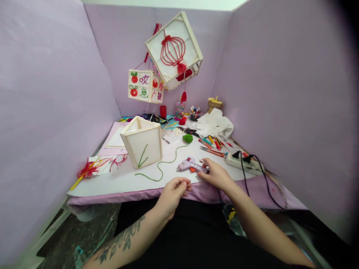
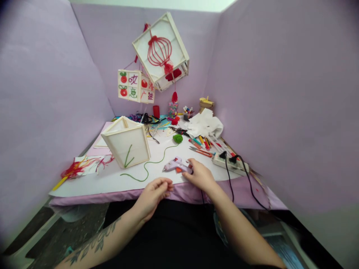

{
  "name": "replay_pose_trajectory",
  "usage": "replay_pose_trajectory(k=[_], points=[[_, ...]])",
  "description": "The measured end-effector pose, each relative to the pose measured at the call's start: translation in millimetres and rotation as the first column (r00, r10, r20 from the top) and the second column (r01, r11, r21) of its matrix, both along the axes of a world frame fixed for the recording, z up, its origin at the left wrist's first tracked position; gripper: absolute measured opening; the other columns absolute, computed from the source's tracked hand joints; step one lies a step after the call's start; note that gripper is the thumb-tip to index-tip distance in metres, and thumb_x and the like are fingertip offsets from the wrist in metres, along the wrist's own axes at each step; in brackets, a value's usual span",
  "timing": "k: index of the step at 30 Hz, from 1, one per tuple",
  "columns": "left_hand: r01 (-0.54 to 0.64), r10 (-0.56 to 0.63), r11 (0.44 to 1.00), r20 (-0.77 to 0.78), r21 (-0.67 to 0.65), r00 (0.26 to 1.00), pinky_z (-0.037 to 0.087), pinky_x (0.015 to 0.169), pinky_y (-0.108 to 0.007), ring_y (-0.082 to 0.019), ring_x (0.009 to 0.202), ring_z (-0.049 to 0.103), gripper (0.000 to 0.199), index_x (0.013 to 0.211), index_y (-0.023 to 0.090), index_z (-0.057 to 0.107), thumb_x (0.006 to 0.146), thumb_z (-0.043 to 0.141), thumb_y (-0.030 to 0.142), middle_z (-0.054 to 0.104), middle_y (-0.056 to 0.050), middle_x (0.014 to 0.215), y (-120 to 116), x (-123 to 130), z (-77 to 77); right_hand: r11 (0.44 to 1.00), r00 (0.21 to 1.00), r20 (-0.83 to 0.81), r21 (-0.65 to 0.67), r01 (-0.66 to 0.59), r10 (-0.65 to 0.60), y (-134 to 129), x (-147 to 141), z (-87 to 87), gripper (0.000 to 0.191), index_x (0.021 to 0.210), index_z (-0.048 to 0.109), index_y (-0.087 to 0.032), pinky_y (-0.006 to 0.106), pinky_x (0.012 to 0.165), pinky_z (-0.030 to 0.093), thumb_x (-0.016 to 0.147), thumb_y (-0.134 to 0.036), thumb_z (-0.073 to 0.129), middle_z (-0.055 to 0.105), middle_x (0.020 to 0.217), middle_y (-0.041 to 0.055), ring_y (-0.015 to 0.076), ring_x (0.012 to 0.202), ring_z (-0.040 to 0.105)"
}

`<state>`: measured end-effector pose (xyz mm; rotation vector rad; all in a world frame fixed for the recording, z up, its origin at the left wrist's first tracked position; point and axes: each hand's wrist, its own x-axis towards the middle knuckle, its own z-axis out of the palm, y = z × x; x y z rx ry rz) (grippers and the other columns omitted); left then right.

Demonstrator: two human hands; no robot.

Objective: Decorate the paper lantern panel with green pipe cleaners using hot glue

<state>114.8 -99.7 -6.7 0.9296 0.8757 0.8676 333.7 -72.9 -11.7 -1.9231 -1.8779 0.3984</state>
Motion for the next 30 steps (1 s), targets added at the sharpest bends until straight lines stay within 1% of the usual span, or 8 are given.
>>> replay_pose_trajectory(k=[3,10,14,18,20,25,27,30], points=[[0.135,-0.129,0.981,0.056,-0.141,0.99,0.046,0.079,-0.029,-0.019,0.091,0.064,0.034,0.1,0.013,0.069,0.073,0.077,0.032,0.068,-0.014,0.105,-3.2,5.0,-2.2,0.997,0.997,0.02,-0.014,0.08,-0.079,-3.4,-13.6,-2.3,0.045,0.119,0.054,-0.018,0.028,0.067,0.04,0.077,-0.035,0.061,0.07,0.1,0.0065,0.0234,0.086,0.064],[-0.001,0.039,0.976,0.169,-0.218,0.985,0.04,0.102,-0.04,-0.025,0.115,0.059,0.04,0.106,0.017,0.067,0.071,0.08,0.03,0.056,-0.016,0.133,-0.3,21.5,9.8,0.945,0.941,-0.246,0.171,0.278,-0.232,-12.3,-37.5,2.1,0.034,0.105,0.053,-0.022,0.033,0.074,0.045,0.076,-0.038,0.061,0.069,0.101,0.0066,0.026,0.093,0.065],[-0.093,0.099,0.995,0.386,-0.034,0.917,0.038,0.105,-0.039,-0.026,0.12,0.055,0.036,0.1,0.015,0.066,0.074,0.076,0.038,0.065,-0.013,0.118,4.4,37.3,22.7,0.878,0.922,-0.343,0.365,0.309,-0.182,-27.6,-67.8,13.4,0.033,0.101,0.051,-0.023,0.038,0.08,0.046,0.076,-0.04,0.063,0.066,0.097,0.0074,0.027,0.092,0.061],[-0.205,0.206,0.977,0.448,-0.052,0.87,0.043,0.101,-0.038,-0.024,0.108,0.062,0.04,0.097,0.015,0.063,0.07,0.08,0.04,0.069,-0.009,0.102,7.8,36.7,26.0,0.891,0.88,-0.473,0.387,0.238,-0.029,-40.5,-87.5,16.6,0.031,0.106,0.05,-0.024,0.037,0.076,0.047,0.081,-0.039,0.061,0.062,0.099,0.0076,0.0234,0.084,0.057],[-0.208,0.22,0.975,0.444,-0.076,0.869,0.045,0.097,-0.038,-0.023,0.102,0.065,0.044,0.099,0.016,0.062,0.069,0.08,0.042,0.07,-0.008,0.1,7.5,29.4,24.6,0.902,0.793,-0.607,0.373,0.216,0.06,-42.3,-84.5,17.8,0.024,0.106,0.051,-0.025,0.034,0.068,0.048,0.087,-0.04,0.055,0.059,0.093,0.0061,0.0202,0.075,0.055],[-0.18,0.199,0.98,0.428,-0.086,0.882,0.049,0.086,-0.033,-0.019,0.087,0.068,0.047,0.1,0.015,0.061,0.067,0.083,0.041,0.07,-0.007,0.093,4.7,14.2,22.3,0.862,0.377,-0.872,0.427,0.272,0.313,-34.4,-59.0,37.3,0.022,0.08,0.052,-0.026,0.03,0.06,0.049,0.093,-0.042,0.046,0.05,0.081,0.0013,0.0146,0.063,0.05],[-0.141,0.169,0.985,0.439,-0.096,0.882,0.049,0.081,-0.03,-0.017,0.083,0.067,0.047,0.098,0.015,0.063,0.066,0.084,0.041,0.07,-0.005,0.088,4.3,11.1,22.4,0.837,0.319,-0.872,0.463,0.291,0.372,-31.2,-53.4,49.9,0.02,0.076,0.055,-0.026,0.035,0.071,0.052,0.088,-0.041,0.056,0.048,0.079,0.0001,0.0156,0.07,0.053],[-0.039,0.097,0.991,0.494,-0.127,0.864,0.05,0.074,-0.028,-0.015,0.075,0.065,0.044,0.095,0.015,0.066,0.066,0.083,0.044,0.068,-0.004,0.081,5.0,6.0,22.2,0.777,0.362,-0.83,0.539,0.327,0.423,-31.2,-55.6,64.9,0.016,0.077,0.06,-0.028,0.043,0.082,0.051,0.084,-0.043,0.063,0.05,0.072,-0.001,0.0171,0.071,0.055]])
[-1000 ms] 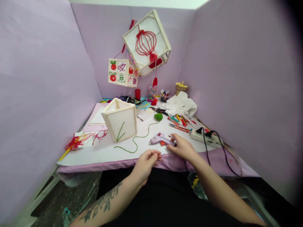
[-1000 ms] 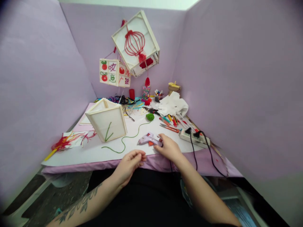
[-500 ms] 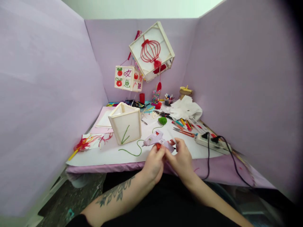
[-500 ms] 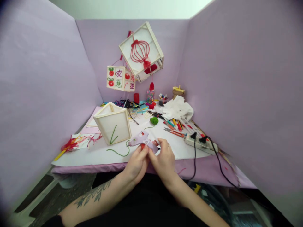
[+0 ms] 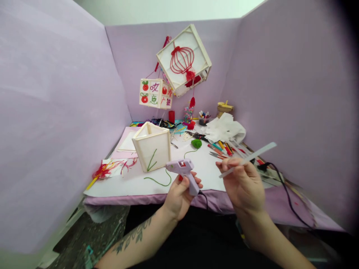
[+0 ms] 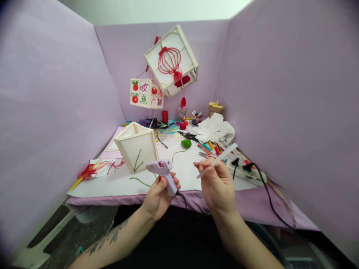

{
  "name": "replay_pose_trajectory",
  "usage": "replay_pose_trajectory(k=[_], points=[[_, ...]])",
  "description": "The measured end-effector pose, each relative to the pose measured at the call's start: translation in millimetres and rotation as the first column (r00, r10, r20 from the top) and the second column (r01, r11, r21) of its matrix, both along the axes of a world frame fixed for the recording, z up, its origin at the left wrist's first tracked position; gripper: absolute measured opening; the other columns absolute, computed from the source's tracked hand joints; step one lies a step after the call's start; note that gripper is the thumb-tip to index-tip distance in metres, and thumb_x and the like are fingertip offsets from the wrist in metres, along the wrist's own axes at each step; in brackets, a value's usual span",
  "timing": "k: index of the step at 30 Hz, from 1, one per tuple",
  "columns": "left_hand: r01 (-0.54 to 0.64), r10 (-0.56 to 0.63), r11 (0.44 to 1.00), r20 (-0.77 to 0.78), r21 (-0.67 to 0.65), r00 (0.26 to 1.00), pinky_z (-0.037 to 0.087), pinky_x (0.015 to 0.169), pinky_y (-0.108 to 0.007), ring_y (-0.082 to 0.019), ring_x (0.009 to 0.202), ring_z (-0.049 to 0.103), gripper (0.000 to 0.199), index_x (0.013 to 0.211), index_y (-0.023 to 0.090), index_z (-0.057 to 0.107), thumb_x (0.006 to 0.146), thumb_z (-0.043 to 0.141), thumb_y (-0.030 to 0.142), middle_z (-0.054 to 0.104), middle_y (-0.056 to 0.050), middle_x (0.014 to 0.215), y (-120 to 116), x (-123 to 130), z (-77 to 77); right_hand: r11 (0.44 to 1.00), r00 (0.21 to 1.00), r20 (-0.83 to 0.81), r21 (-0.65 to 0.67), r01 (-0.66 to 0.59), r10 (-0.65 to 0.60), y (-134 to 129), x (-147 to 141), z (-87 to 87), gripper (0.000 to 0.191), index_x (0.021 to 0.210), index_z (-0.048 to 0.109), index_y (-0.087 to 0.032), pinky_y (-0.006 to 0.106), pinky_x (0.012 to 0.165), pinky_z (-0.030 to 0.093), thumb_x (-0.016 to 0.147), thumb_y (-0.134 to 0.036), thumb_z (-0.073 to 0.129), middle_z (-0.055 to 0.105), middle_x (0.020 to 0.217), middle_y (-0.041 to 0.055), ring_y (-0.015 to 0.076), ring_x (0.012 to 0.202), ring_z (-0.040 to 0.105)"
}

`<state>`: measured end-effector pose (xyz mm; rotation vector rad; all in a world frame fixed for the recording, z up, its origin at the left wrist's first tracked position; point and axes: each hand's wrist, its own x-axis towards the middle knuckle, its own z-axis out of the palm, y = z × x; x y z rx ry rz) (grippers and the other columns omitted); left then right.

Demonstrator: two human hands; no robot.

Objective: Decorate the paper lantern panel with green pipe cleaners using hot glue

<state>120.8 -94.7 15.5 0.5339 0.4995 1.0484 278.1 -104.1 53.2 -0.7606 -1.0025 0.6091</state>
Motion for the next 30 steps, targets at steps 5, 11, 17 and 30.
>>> replay_pose_trajectory(k=[5,11,17,30], points=[[0.106,-0.106,0.994,0.058,-0.005,0.993,0.049,0.067,-0.028,-0.014,0.068,0.061,0.04,0.088,0.017,0.069,0.065,0.082,0.046,0.064,-0.003,0.075,-0.1,-8.2,-1.5,0.99,0.982,0.179,0.137,0.03,-0.054,-6.4,-16.0,4.6,0.009,0.085,0.067,-0.029,0.039,0.076,0.051,0.084,-0.038,0.066,0.061,0.07,0.0018,0.0208,0.074,0.06],[0.117,-0.12,0.992,0.065,0.056,0.991,0.048,0.066,-0.029,-0.015,0.067,0.06,0.039,0.088,0.014,0.071,0.066,0.082,0.044,0.065,-0.004,0.073,-2.3,-8.0,-3.9,0.989,0.93,0.36,0.146,0.013,-0.066,-10.7,-15.5,2.5,0.008,0.091,0.067,-0.024,0.033,0.07,0.049,0.087,-0.019,0.062,0.064,0.079,0.0026,0.0186,0.075,0.061],[0.074,-0.077,0.993,0.03,0.095,0.997,0.048,0.069,-0.029,-0.016,0.07,0.063,0.037,0.09,0.014,0.07,0.068,0.082,0.041,0.067,-0.005,0.076,-0.8,-8.5,-8.0,0.976,0.884,0.449,0.215,0.033,-0.128,-11.5,-7.8,5.5,0.016,0.092,0.068,-0.022,0.032,0.073,0.047,0.083,-0.009,0.065,0.063,0.081,0.002,0.0175,0.079,0.059],[0.139,-0.141,0.986,0.009,0.096,0.99,0.047,0.062,-0.025,-0.014,0.063,0.062,0.041,0.091,0.013,0.068,0.068,0.08,0.044,0.066,-0.005,0.071,-3.7,-9.7,-8.8,0.982,0.871,0.483,0.189,-0.009,-0.085,-8.3,-3.9,-6.2,0.018,0.096,0.068,-0.023,0.031,0.067,0.044,0.082,-0.012,0.068,0.061,0.077,0.0009,0.0162,0.073,0.056]])
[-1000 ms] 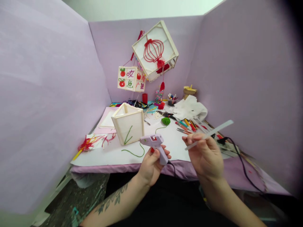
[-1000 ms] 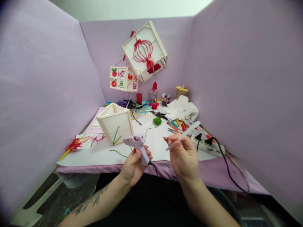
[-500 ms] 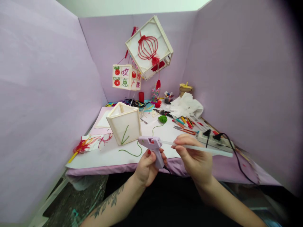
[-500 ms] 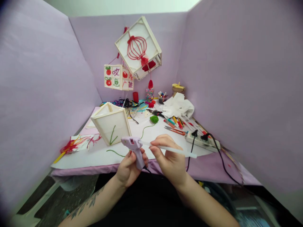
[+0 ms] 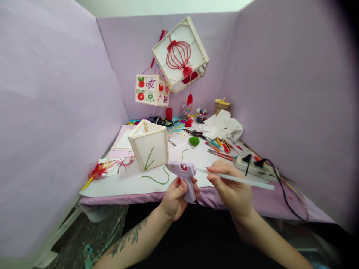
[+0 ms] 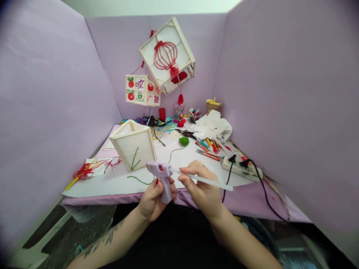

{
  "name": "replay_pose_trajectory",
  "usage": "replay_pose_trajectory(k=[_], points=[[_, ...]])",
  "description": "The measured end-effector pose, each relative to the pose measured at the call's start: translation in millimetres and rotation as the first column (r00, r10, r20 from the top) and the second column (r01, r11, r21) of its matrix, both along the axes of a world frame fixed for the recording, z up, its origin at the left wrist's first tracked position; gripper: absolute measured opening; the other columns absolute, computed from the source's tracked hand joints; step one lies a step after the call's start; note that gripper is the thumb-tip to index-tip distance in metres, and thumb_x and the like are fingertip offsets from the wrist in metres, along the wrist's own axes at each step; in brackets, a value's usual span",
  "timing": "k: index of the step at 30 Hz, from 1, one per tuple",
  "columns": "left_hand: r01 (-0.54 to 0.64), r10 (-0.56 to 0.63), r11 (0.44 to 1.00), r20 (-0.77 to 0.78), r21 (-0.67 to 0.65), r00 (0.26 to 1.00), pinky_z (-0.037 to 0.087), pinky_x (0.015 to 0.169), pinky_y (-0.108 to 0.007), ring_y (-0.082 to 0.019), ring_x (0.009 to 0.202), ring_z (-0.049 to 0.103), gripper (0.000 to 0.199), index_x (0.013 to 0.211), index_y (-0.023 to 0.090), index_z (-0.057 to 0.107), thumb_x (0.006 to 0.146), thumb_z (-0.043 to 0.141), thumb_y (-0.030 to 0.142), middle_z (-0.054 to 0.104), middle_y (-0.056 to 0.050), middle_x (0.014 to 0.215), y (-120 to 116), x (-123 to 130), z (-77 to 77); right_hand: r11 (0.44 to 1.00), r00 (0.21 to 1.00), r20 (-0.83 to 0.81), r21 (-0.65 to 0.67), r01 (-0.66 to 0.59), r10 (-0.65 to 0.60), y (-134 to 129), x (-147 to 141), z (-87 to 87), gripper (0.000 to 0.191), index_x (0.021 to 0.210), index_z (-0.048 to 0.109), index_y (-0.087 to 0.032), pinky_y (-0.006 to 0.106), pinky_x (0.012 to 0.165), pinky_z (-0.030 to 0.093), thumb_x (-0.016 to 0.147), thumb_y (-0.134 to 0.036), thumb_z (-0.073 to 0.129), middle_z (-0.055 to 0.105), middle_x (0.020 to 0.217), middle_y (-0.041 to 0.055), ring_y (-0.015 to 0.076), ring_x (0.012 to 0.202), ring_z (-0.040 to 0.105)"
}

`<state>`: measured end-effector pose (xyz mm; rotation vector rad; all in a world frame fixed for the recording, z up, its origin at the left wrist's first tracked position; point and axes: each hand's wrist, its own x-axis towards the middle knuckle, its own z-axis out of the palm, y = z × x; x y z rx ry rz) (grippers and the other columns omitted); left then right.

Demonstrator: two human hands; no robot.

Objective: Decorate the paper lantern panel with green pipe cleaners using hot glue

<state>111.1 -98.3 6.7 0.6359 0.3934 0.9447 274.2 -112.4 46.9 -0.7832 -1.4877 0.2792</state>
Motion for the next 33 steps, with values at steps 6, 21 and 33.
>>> replay_pose_trajectory(k=[6,21,33], points=[[0.003,-0.003,1.0,0.001,0.021,1.0,0.048,0.061,-0.025,-0.015,0.062,0.064,0.041,0.092,0.012,0.071,0.067,0.082,0.043,0.068,-0.005,0.071,-0.6,-1.3,-2.7,1.0,1.0,-0.021,0.012,-0.017,0.017,1.3,-1.2,0.4,0.016,0.096,0.069,-0.024,0.032,0.068,0.046,0.083,-0.014,0.067,0.064,0.077,0.0014,0.0169,0.074,0.058],[0.098,-0.087,0.991,0.119,-0.088,0.989,0.049,0.07,-0.022,-0.011,0.068,0.066,0.041,0.088,0.013,0.076,0.056,0.09,0.034,0.073,-0.003,0.075,3.3,-5.2,-4.1,0.991,1.0,0.027,0.131,-0.002,-0.002,-6.8,-4.0,-1.1,0.026,0.103,0.07,-0.025,0.037,0.068,0.049,0.081,-0.012,0.068,0.067,0.078,0.0027,0.0186,0.072,0.061],[0.11,-0.103,0.992,0.1,-0.065,0.99,0.047,0.067,-0.024,-0.012,0.067,0.062,0.042,0.09,0.012,0.074,0.06,0.088,0.037,0.071,-0.004,0.073,1.1,-4.3,-8.9,0.991,0.998,0.061,0.133,0.015,-0.023,-11.2,-2.9,-0.1,0.025,0.104,0.069,-0.025,0.037,0.066,0.048,0.081,-0.016,0.07,0.065,0.075,0.0028,0.0194,0.071,0.06]])
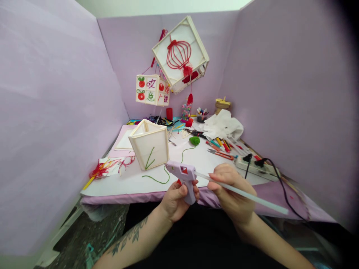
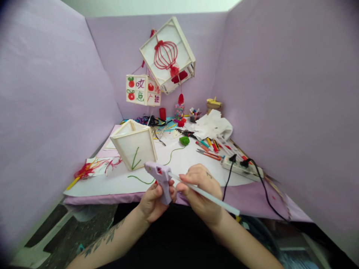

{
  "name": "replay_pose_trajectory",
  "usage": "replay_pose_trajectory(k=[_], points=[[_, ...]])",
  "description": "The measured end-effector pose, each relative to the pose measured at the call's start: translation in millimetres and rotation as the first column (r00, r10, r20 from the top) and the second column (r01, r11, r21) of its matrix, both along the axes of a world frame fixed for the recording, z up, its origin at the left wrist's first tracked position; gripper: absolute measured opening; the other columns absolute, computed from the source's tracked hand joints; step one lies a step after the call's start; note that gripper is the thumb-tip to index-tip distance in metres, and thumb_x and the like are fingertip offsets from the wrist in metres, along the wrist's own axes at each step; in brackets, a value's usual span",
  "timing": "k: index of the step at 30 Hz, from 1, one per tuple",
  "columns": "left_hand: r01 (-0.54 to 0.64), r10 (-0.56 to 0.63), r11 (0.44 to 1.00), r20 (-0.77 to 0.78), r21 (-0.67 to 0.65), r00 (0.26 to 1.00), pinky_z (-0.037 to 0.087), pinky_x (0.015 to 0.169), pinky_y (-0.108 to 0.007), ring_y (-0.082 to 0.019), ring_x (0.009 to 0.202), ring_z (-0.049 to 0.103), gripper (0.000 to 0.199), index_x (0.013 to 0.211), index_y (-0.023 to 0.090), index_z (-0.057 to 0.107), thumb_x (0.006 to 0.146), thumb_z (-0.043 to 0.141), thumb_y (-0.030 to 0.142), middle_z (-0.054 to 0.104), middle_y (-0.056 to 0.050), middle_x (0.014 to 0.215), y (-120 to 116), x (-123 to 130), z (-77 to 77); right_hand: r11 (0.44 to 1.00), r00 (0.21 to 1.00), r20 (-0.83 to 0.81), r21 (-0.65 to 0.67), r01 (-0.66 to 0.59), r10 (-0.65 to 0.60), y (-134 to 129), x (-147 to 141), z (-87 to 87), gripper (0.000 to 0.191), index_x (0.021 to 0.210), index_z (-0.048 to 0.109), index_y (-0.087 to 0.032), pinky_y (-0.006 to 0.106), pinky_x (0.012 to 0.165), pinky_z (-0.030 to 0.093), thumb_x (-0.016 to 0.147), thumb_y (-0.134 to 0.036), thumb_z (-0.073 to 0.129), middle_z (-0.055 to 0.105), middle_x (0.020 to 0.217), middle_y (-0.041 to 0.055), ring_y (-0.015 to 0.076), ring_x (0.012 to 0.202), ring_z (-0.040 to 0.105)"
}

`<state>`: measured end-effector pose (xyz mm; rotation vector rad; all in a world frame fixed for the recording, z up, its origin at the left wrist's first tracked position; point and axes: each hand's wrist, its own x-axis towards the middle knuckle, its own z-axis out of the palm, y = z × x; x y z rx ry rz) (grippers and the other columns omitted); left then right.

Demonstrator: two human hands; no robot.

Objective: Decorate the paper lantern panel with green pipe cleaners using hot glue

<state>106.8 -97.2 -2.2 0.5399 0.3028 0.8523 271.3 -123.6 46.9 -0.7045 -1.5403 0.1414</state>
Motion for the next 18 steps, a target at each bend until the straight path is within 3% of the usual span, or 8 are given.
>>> replay_pose_trajectory(k=[6,14,18], points=[[-0.012,0.012,1.0,-0.024,0.003,1.0,0.046,0.063,-0.024,-0.012,0.065,0.06,0.044,0.09,0.011,0.073,0.061,0.087,0.041,0.068,-0.004,0.071,0.4,0.1,-1.2,0.999,0.997,0.065,-0.039,-0.038,0.04,0.7,0.5,7.7,0.026,0.101,0.068,-0.024,0.038,0.074,0.049,0.083,-0.007,0.061,0.066,0.079,0.0031,0.019,0.077,0.061],[-0.003,0.003,1.0,-0.021,0.019,1.0,0.045,0.059,-0.024,-0.012,0.061,0.059,0.042,0.088,0.011,0.073,0.063,0.084,0.043,0.067,-0.004,0.069,-1.8,1.8,-3.2,0.997,0.995,0.066,0.033,0.068,-0.07,-2.9,-5.6,7.1,0.024,0.1,0.066,-0.024,0.034,0.065,0.048,0.08,-0.012,0.07,0.063,0.074,0.0014,0.0178,0.07,0.059],[-0.025,0.025,1.0,-0.03,-0.007,0.999,0.045,0.059,-0.024,-0.012,0.061,0.059,0.044,0.089,0.011,0.073,0.061,0.086,0.043,0.066,-0.005,0.069,-2.1,0.8,-2.8,1.0,0.999,0.052,-0.024,0.01,-0.008,1.0,-5.2,5.9,0.023,0.101,0.065,-0.024,0.037,0.071,0.049,0.084,-0.009,0.061,0.064,0.079,0.0033,0.0195,0.077,0.061]])
